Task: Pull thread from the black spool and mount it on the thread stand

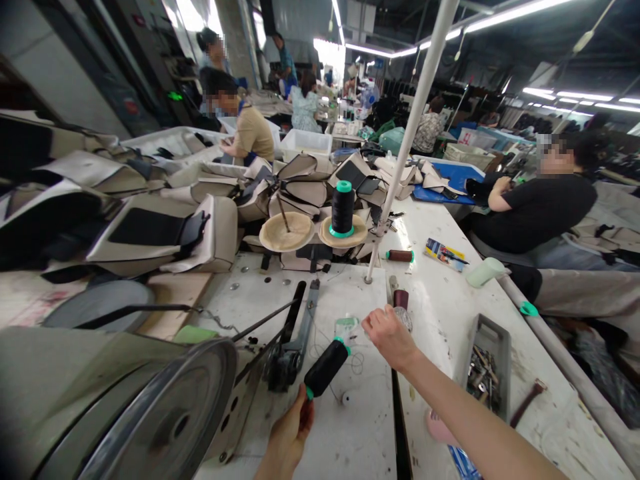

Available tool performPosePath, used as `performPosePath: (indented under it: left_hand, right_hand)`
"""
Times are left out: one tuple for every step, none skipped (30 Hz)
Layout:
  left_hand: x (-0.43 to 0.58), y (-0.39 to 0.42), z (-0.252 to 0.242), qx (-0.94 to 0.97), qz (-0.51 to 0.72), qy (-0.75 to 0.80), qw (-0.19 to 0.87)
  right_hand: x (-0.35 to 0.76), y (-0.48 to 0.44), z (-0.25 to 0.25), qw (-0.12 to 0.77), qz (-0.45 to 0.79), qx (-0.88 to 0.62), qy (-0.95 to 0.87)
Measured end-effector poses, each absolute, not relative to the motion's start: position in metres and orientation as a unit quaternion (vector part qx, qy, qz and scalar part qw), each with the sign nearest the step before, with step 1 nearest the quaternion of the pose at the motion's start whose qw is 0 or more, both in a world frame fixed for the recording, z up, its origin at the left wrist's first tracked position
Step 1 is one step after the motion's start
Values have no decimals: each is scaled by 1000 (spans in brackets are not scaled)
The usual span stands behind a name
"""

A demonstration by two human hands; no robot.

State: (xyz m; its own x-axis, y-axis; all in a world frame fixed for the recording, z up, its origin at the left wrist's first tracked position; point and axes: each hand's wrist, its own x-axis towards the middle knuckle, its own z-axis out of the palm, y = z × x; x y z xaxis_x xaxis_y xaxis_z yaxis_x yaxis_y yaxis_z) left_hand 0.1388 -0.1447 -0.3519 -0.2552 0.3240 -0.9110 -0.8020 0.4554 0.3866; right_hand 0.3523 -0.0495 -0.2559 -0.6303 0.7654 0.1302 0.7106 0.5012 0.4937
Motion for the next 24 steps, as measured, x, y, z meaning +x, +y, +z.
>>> performPosePath:
  left_hand:
    - [139, -145, -352, -192, 485, 627, 579]
    - [139, -145, -352, -193, 485, 626, 579]
    - [139, -145, -351, -194, 486, 623, 581]
    - [139, -145, -350, -194, 488, 620, 583]
    - [139, -146, -349, -194, 490, 617, 584]
    - [139, -146, -347, -195, 493, 612, 586]
    - [139, -146, -346, -197, 494, 609, 588]
    - [140, -146, -344, -202, 494, 605, 591]
    - [140, -145, -343, -209, 492, 603, 593]
    - [140, -145, -342, -217, 488, 601, 594]
    - [140, -145, -342, -226, 484, 599, 596]
    - [140, -144, -341, -235, 480, 599, 597]
    - [140, -144, -341, -243, 477, 597, 597]
    - [140, -144, -342, -250, 474, 596, 598]
    - [140, -144, -342, -255, 471, 594, 599]
    - [140, -144, -342, -260, 469, 593, 601]
    - [140, -145, -342, -262, 468, 592, 601]
    - [140, -145, -342, -263, 467, 592, 602]
    - [140, -145, -343, -263, 466, 592, 603]
    - [140, -146, -343, -261, 467, 591, 603]
    - [140, -146, -343, -259, 468, 591, 604]
    - [140, -146, -343, -257, 469, 590, 605]
    - [140, -147, -343, -254, 471, 588, 606]
    - [140, -147, -344, -252, 472, 587, 607]
  right_hand:
    - [352, -51, -256, 54, 259, 423, 867]
    - [352, -51, -256, 56, 258, 422, 867]
    - [352, -52, -256, 57, 258, 424, 866]
    - [353, -52, -256, 57, 258, 428, 864]
    - [353, -52, -256, 57, 259, 433, 861]
    - [354, -52, -256, 56, 259, 438, 859]
    - [355, -53, -256, 55, 258, 441, 858]
    - [355, -55, -255, 54, 257, 442, 858]
    - [355, -57, -253, 53, 256, 441, 859]
    - [354, -60, -252, 52, 254, 438, 861]
    - [352, -63, -251, 51, 253, 434, 863]
    - [350, -67, -250, 50, 251, 428, 867]
    - [348, -70, -250, 49, 248, 421, 871]
    - [346, -74, -250, 48, 247, 413, 876]
    - [344, -76, -251, 48, 245, 405, 879]
    - [343, -77, -253, 48, 245, 399, 882]
    - [343, -78, -254, 49, 245, 396, 884]
    - [344, -77, -256, 50, 246, 397, 883]
    - [345, -75, -258, 51, 247, 401, 881]
    - [348, -73, -260, 53, 249, 408, 877]
    - [351, -70, -261, 54, 250, 416, 873]
    - [355, -67, -262, 55, 251, 423, 869]
    - [358, -65, -263, 55, 252, 430, 865]
    - [361, -62, -263, 56, 253, 435, 863]
